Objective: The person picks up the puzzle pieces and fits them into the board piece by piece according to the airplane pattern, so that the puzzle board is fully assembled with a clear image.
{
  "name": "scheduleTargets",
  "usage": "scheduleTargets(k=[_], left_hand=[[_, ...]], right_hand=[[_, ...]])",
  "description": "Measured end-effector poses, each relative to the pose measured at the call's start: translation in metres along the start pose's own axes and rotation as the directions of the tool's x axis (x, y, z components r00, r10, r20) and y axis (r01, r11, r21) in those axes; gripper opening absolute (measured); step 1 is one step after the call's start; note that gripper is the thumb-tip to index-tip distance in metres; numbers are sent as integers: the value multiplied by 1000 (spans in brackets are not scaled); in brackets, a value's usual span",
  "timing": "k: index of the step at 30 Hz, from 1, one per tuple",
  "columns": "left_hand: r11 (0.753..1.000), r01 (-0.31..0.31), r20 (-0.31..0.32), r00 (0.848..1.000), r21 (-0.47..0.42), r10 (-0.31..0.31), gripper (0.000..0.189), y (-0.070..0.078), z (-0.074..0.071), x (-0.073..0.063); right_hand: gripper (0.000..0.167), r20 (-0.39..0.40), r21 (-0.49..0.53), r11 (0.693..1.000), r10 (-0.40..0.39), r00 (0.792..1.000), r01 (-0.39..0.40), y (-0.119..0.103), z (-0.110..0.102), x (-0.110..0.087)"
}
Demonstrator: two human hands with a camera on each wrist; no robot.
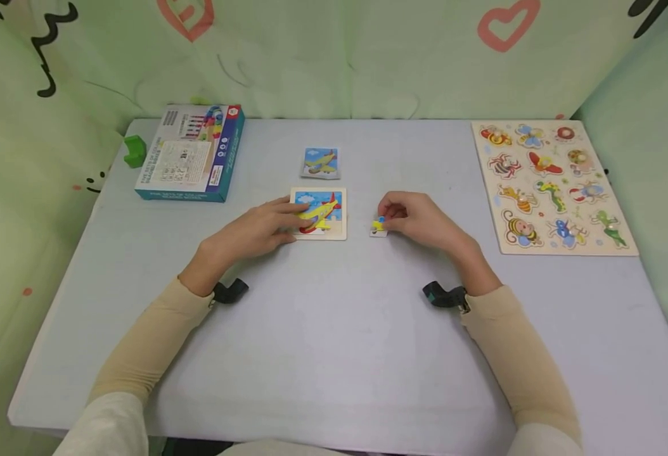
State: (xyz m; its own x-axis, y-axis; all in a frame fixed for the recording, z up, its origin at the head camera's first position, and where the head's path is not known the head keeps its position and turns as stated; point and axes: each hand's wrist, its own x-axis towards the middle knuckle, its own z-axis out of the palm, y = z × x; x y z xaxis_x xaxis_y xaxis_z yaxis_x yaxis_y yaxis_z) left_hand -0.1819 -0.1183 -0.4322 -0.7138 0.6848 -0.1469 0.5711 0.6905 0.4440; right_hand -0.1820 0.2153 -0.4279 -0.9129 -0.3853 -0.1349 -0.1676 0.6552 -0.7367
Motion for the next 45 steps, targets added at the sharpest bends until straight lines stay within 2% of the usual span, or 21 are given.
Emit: scheduleTargets(k=[7, 16, 24, 31, 39, 45], left_hand=[[1000, -15, -5, 1000, -5, 15, 40, -1, 3, 1], [999, -28, -10, 1000, 18, 28, 40, 0, 1, 2], [999, -39, -17, 999, 22, 39, 41, 1, 2, 3], [1000, -19, -11, 1000, 20, 19, 40, -1, 2, 4], [999, -28, -16, 999, 19, 28, 40, -3, 2, 2], [999, -33, -22, 999, 36, 34, 40, -4, 3, 2]], right_hand=[[12, 47, 35, 999, -25, 999, 23, -16, 18, 14], [12, -15, 103, 992, -77, 997, 78, -30, 41, 33], [9, -60, 60, 997, -36, 998, 40, -37, 52, 39], [8, -36, 13, 1000, 1, 999, -1, -42, 52, 43], [10, -1, -63, 998, 12, 1000, -12, -50, 52, 47], [7, -14, -110, 994, 22, 1000, -24, -54, 57, 46]])
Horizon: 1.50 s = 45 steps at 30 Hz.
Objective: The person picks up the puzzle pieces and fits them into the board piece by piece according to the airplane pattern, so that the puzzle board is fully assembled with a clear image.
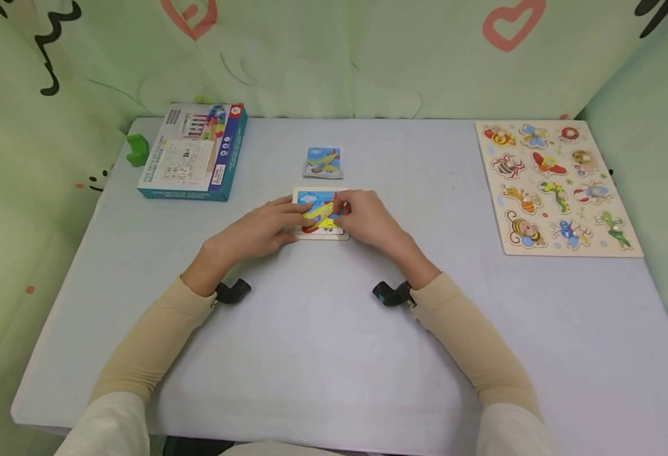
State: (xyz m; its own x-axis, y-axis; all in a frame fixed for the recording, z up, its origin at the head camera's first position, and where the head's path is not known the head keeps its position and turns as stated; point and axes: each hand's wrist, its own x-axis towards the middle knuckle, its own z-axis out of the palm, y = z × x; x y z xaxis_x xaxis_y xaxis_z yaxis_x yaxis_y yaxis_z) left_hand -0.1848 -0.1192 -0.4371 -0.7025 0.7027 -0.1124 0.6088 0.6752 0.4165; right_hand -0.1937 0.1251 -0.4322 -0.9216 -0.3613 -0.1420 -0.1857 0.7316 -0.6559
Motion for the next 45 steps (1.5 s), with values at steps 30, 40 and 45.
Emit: scheduleTargets(k=[30, 40, 45], left_hand=[[998, 18, -3, 1000, 54, -18, 38, 6, 0, 3], [985, 6, 22, 1000, 173, -10, 45, 13, 8, 4], [970, 32, 65, 997, 241, -49, 50, 18, 9, 2]], right_hand=[[17, 36, 74, 997, 8, 999, -11, 17, -7, -2], [17, 28, 60, 998, 9, 1000, -10, 13, -4, -8], [22, 61, 50, 999, -11, 998, 8, 17, -5, -14]])
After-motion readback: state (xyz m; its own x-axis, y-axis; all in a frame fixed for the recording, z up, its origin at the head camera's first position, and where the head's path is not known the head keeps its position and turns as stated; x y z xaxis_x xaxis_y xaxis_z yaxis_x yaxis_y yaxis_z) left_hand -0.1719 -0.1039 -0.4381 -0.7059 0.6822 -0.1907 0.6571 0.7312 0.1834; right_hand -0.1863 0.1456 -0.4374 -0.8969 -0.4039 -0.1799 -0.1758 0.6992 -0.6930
